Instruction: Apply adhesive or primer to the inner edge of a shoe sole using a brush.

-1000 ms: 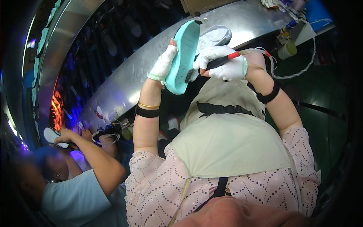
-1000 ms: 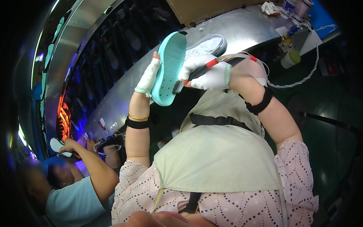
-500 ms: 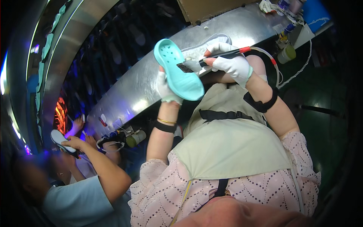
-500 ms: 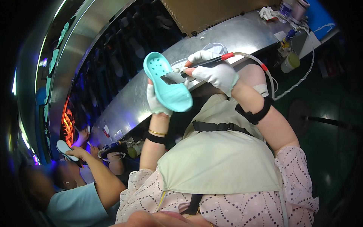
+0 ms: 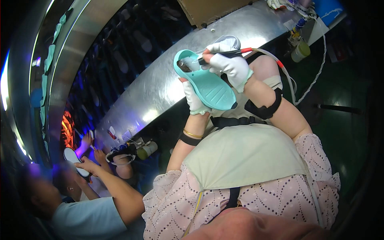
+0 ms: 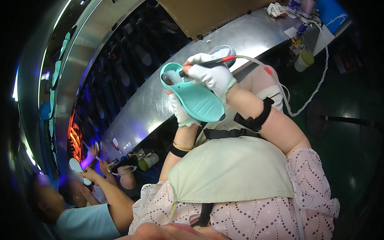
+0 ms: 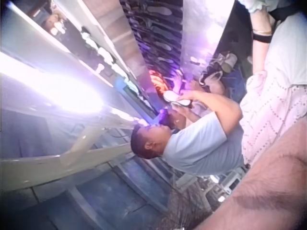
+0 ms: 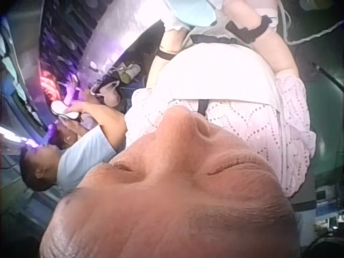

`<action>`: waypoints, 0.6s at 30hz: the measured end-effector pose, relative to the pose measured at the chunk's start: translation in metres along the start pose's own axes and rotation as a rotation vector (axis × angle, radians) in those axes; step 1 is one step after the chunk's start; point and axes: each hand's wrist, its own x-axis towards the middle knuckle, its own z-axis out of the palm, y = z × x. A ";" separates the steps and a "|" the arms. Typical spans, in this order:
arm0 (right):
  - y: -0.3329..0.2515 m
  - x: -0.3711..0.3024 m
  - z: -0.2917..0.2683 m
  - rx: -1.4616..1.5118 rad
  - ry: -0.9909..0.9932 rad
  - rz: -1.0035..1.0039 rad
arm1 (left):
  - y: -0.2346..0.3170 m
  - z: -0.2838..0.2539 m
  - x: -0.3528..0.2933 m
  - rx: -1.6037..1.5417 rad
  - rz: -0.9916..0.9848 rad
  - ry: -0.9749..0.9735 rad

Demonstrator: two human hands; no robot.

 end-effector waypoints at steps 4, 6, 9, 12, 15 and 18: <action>0.008 0.002 -0.013 -0.186 -0.012 -0.219 | 0.000 0.007 -0.002 0.163 0.059 0.110; 0.021 0.004 -0.009 -0.281 -0.067 -0.412 | -0.004 -0.002 0.001 0.102 0.058 0.123; 0.011 -0.006 -0.004 -0.701 -0.142 -0.672 | -0.004 -0.014 0.004 0.085 0.043 0.215; 0.018 -0.006 -0.009 -0.358 -0.243 -0.445 | -0.002 -0.012 -0.001 -0.053 0.065 0.153; 0.019 -0.006 -0.011 -0.376 -0.156 -0.400 | 0.003 -0.005 0.000 -0.018 0.121 0.185; 0.012 -0.014 -0.009 -0.775 -0.240 -0.794 | 0.007 -0.015 0.008 0.094 0.207 0.196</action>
